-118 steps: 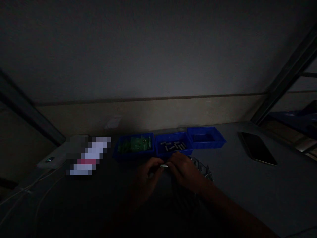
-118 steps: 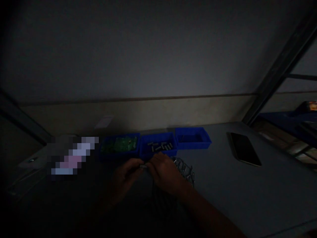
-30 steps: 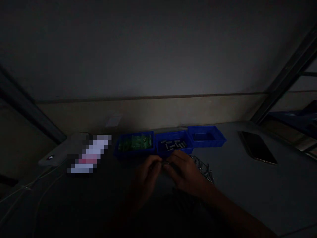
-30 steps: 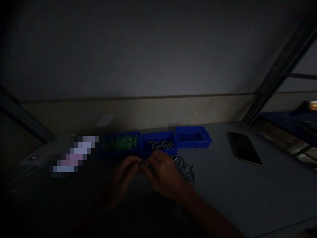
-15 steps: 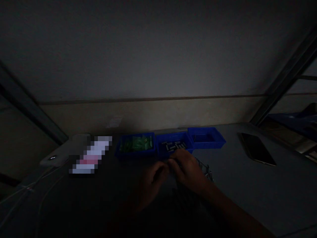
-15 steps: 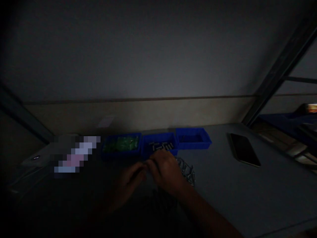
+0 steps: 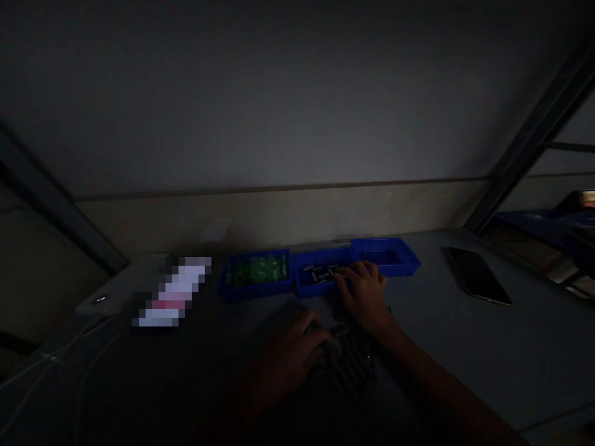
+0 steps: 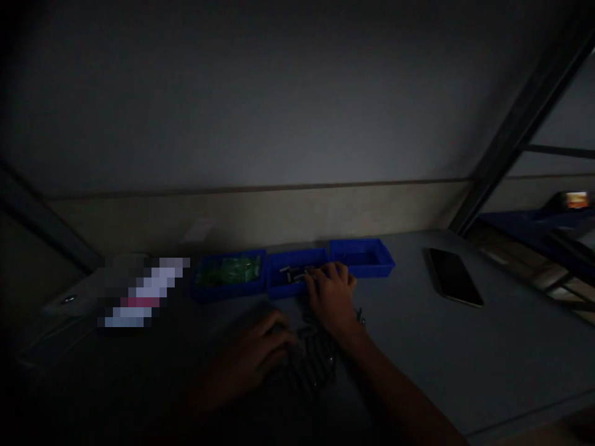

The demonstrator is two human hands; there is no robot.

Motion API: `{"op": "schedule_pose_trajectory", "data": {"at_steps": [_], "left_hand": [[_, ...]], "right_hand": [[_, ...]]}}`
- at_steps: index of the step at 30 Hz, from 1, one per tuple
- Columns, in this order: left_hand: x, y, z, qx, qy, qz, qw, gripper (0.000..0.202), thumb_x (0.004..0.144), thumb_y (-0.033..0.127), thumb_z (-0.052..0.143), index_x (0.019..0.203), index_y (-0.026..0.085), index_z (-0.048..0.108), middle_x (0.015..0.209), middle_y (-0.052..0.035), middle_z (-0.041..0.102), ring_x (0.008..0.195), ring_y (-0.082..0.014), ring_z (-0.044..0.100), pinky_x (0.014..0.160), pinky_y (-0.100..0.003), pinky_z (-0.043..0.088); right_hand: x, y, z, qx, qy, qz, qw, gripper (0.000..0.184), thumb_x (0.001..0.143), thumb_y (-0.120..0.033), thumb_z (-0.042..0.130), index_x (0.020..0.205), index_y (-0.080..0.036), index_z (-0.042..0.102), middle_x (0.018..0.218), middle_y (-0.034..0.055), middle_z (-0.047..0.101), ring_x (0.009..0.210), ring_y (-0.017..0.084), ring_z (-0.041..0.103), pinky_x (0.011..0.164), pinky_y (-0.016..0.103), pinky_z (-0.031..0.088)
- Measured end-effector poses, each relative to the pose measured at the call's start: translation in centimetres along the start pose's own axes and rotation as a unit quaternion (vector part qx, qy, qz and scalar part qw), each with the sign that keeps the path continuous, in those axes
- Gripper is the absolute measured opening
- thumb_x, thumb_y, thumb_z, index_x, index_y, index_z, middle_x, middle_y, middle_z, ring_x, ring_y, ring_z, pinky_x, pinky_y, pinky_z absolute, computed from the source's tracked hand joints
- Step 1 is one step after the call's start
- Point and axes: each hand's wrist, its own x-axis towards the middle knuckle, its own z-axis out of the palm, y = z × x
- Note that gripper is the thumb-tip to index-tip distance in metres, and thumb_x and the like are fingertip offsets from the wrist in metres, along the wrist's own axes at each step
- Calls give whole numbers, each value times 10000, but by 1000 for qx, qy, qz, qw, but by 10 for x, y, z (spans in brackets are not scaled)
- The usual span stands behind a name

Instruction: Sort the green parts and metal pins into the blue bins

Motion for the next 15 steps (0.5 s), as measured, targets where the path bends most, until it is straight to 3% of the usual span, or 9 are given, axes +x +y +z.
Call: {"op": "schedule_pose_trajectory", "data": {"at_steps": [3,6,11,15], "left_hand": [[2,-1,1,31,15,0,999,180,824,230,470,937,232,610,1066,-35,547,978,-190,499,834,-318,405],[3,-2,3,46,42,2,998,134,806,221,482,874,197,595,979,-41,578,939,-201,502,828,-341,403],[6,-7,3,-27,164,-22,986,152,825,208,418,840,181,566,893,-48,597,870,-177,532,790,-307,412],[11,-14,1,-93,238,-90,963,253,869,302,345,769,183,543,799,-39,596,762,-159,550,700,-275,421]], "right_hand": [[0,-4,-4,-4,8,7,1000,255,866,-358,461,995,-222,633,1011,105,581,1053,297,387,819,470,310],[-1,-11,-11,47,10,-46,998,232,867,-316,461,974,-198,629,977,92,586,992,253,445,817,426,343],[-8,-24,-23,169,-102,-217,956,153,853,-256,487,919,-181,603,844,53,605,834,175,514,763,331,390],[-11,-27,-25,168,-146,-250,942,157,812,-254,558,953,-189,580,890,53,595,862,177,513,763,319,395]]}}
